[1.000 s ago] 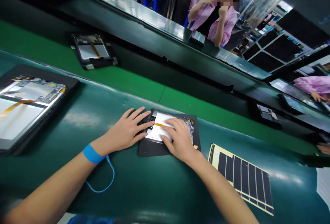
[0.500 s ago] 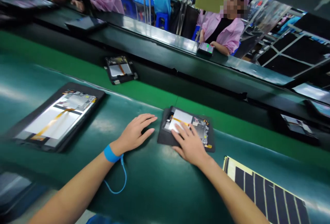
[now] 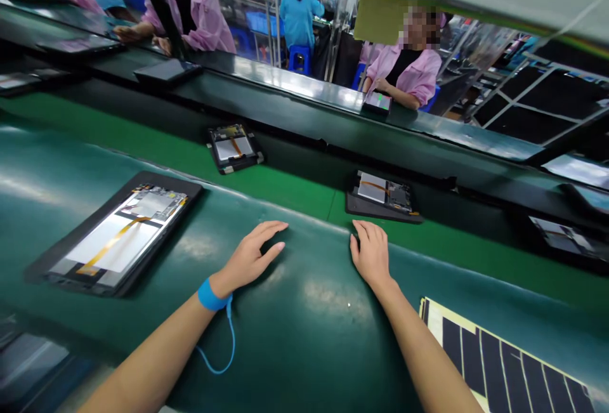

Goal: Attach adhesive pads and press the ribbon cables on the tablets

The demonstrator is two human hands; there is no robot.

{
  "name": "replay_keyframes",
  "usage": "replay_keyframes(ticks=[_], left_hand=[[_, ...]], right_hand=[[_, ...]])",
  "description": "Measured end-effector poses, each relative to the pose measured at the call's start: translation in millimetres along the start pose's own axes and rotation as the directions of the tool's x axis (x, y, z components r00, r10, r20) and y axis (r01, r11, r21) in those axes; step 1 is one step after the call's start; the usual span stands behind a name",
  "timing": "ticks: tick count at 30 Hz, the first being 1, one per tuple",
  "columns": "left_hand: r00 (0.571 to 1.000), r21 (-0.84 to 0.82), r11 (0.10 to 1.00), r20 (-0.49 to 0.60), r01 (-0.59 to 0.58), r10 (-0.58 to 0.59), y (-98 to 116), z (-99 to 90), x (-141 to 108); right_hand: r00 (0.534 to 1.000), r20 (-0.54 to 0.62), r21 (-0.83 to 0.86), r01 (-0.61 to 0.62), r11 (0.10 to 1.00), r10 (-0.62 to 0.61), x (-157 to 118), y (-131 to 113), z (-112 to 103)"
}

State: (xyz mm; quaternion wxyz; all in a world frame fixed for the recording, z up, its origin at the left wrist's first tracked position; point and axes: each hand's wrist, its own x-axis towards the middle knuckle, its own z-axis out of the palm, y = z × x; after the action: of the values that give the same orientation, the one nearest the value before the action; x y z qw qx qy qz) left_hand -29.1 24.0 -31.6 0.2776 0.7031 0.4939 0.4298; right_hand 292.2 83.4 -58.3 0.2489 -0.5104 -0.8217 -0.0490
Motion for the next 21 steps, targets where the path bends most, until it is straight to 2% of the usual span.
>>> replay_keyframes(ticks=[2,6,10,12,14,16,18,21], left_hand=[[0.997,-0.112,0.991,-0.033,0.072,-0.076,-2.3,-1.1,2.3],[0.975,-0.205,0.966,-0.124,0.156,-0.184,-12.7,-5.7,7.7],[0.918,-0.324,0.919,-0.247,0.224,-0.311,-20.0,-15.9,15.0],[0.868,-0.442,0.861,-0.292,0.251,-0.402,-18.9,-24.4,22.2],[0.772,-0.646,0.709,-0.285,0.284,-0.568,-16.6,-34.0,33.7],[0.684,-0.771,0.562,-0.237,0.299,-0.69,-16.2,-43.3,49.5],[0.638,-0.796,0.517,-0.226,0.315,-0.736,-19.8,-51.1,68.6],[0.595,-0.773,0.536,-0.265,0.34,-0.759,-29.6,-60.5,99.9]], right_hand=[[1.0,-0.003,0.009,-0.013,1.0,0.013,0.7,0.6,0.8],[0.999,-0.002,0.027,-0.034,0.999,0.034,3.0,-1.6,0.1],[0.998,0.0,0.042,-0.065,0.997,0.065,4.2,-6.7,-1.3],[0.997,0.003,0.049,-0.079,0.996,0.079,4.8,-8.3,-1.1],[0.996,0.007,0.057,-0.09,0.994,0.09,5.4,-9.1,-0.2],[0.995,0.011,0.067,-0.1,0.993,0.099,6.0,-9.6,1.1],[0.994,0.015,0.075,-0.11,0.991,0.109,6.6,-10.3,2.0],[0.993,0.021,0.086,-0.121,0.989,0.119,7.6,-11.9,2.2]])
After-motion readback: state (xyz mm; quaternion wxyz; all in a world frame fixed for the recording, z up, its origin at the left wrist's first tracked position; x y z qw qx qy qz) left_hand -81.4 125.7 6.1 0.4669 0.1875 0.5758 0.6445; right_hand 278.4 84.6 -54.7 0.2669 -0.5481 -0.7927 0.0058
